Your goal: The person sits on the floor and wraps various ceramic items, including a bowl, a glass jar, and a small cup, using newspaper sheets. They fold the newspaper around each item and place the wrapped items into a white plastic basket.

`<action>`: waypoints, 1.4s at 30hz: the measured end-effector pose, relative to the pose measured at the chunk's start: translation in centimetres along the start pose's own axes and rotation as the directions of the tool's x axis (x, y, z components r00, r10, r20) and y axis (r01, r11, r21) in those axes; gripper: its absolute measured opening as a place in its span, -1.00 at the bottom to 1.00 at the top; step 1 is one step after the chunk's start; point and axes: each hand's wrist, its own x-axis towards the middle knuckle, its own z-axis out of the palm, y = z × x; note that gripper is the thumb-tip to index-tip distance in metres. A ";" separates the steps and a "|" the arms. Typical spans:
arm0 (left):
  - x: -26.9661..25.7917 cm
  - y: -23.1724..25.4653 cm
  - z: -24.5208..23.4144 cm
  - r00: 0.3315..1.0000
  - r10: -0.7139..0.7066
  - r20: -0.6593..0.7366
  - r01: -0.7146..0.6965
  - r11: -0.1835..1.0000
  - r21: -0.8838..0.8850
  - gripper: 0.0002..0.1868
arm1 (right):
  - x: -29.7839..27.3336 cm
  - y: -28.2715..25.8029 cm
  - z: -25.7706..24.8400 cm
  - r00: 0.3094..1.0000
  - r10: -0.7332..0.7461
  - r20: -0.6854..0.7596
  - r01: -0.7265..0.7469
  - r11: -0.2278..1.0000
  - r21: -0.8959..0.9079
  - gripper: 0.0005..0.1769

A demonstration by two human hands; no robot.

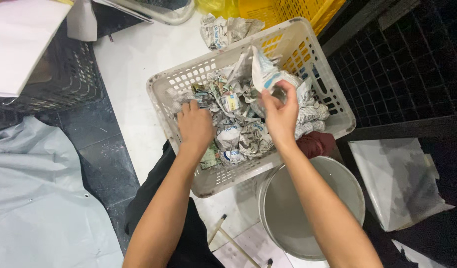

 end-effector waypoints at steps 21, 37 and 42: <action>0.3 0.3 -3.2 0.836 0.261 0.483 0.304 0.512 -0.803 -0.43 | -5.7 0.5 -1.0 0.941 0.059 0.333 0.093 0.902 -0.423 -0.65; 0.0 3.1 -5.2 0.947 0.073 0.314 0.294 0.201 -0.934 -0.46 | -9.0 -2.3 -3.2 0.938 -0.230 0.259 0.309 0.893 -0.327 -0.56; -1.2 4.0 -6.8 0.894 0.204 0.399 0.389 0.088 -0.917 -0.34 | -8.2 -0.2 -5.8 0.966 0.260 0.012 -0.255 0.936 0.242 -0.65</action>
